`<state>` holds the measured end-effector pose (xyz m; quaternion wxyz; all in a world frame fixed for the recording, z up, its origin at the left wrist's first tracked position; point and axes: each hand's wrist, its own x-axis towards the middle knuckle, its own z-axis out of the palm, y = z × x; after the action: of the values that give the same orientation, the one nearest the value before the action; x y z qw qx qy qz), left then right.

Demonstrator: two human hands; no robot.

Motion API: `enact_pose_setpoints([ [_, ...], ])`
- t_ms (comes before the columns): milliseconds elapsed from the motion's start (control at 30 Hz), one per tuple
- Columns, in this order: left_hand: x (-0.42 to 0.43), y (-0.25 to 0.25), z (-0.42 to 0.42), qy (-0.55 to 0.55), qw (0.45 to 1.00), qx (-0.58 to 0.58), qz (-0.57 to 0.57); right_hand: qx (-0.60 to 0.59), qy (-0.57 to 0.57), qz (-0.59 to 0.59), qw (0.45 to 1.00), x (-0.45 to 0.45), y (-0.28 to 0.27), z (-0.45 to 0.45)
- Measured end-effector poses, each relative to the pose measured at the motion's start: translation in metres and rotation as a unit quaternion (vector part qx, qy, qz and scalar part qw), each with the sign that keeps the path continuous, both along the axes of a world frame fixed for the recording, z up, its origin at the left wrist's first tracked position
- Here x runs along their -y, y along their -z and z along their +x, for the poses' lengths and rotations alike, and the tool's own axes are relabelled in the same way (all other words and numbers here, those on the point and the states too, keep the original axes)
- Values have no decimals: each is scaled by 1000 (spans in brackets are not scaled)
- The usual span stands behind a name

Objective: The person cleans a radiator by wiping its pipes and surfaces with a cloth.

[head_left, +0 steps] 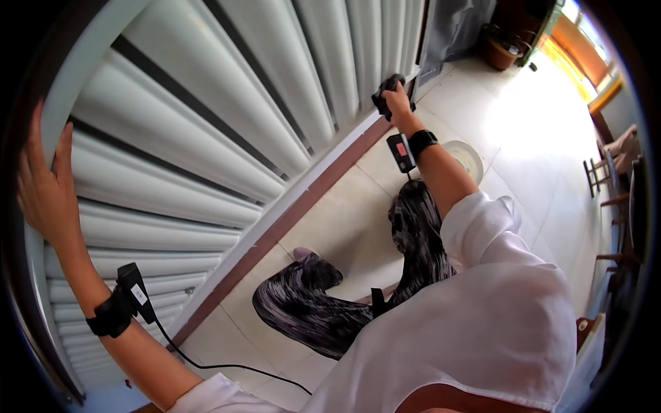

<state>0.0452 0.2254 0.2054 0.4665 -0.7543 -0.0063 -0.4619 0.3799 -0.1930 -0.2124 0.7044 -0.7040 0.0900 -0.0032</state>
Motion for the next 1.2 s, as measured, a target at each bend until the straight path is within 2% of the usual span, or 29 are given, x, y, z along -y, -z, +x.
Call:
enact_pose_setpoints([
  [33,2,2,0,-3,1000,-10,-27,-25,3,-66,998,-15,-5,-11],
  [67,4,4,2,-4,998,-20,-53,-28,44,-191,980,-33,-4,-28],
  [133,1,7,5,10,999,-10,-43,-15,131,-189,973,-75,-7,-73],
  [167,-2,8,6,22,997,-14,-69,-6,109,-188,976,-89,-5,-92],
  [200,-3,7,6,35,995,-16,-93,3,88,-184,979,-102,-5,-110],
  [233,-9,1,7,26,999,-27,-35,-4,95,-150,984,-116,-8,-127],
  [300,-2,-3,9,14,1000,-7,-3,-6,86,-116,989,-144,-6,-161],
  [400,16,2,13,20,999,16,-23,-16,72,-68,995,-182,-5,-207],
  [467,20,-1,16,8,1000,21,2,-37,14,-23,999,-193,-24,-240],
  [533,31,4,18,19,999,27,-22,-90,-2,17,996,-204,-33,-262],
  [600,39,7,18,34,998,3,-50,-83,-13,31,996,-211,-23,-269],
  [633,45,10,18,79,994,-19,-76,-157,-132,174,963,-201,-26,-269],
  [667,51,17,15,71,995,-20,-74,-229,-246,308,890,-189,-31,-268],
  [733,84,40,-2,227,969,-40,-91,-340,-301,418,787,-159,-44,-261],
  [800,98,95,-26,251,952,-63,-167,-317,-385,452,739,-126,-58,-256],
  [833,116,129,-41,281,912,-81,-288,-257,-435,483,715,-115,-61,-254],
  [867,128,158,-51,273,889,-106,-352,-278,-521,470,656,-99,-61,-245],
  [933,147,223,-62,237,836,-122,-480,-308,-438,458,710,-91,-80,-255],
  [967,158,251,-68,207,747,-142,-616,-310,-444,455,708,-90,-85,-256],
  [1000,168,277,-66,254,575,-107,-770,-321,-471,459,681,-88,-91,-257],
  [1033,176,296,-65,288,371,-67,-880,-333,-497,464,653,-87,-95,-259],
  [1067,180,304,-65,277,256,-82,-922,-332,-502,463,650,-89,-97,-262],
  [1100,192,304,-66,250,229,-91,-936,-286,-499,401,713,-90,-100,-264],
  [1133,200,319,-65,230,343,-102,-905,-234,-489,337,770,-89,-103,-265],
  [1167,206,342,-62,246,409,-67,-876,-200,-525,277,779,-81,-118,-267],
  [1200,209,354,-59,275,375,-29,-885,-121,-547,237,793,-80,-107,-261],
])
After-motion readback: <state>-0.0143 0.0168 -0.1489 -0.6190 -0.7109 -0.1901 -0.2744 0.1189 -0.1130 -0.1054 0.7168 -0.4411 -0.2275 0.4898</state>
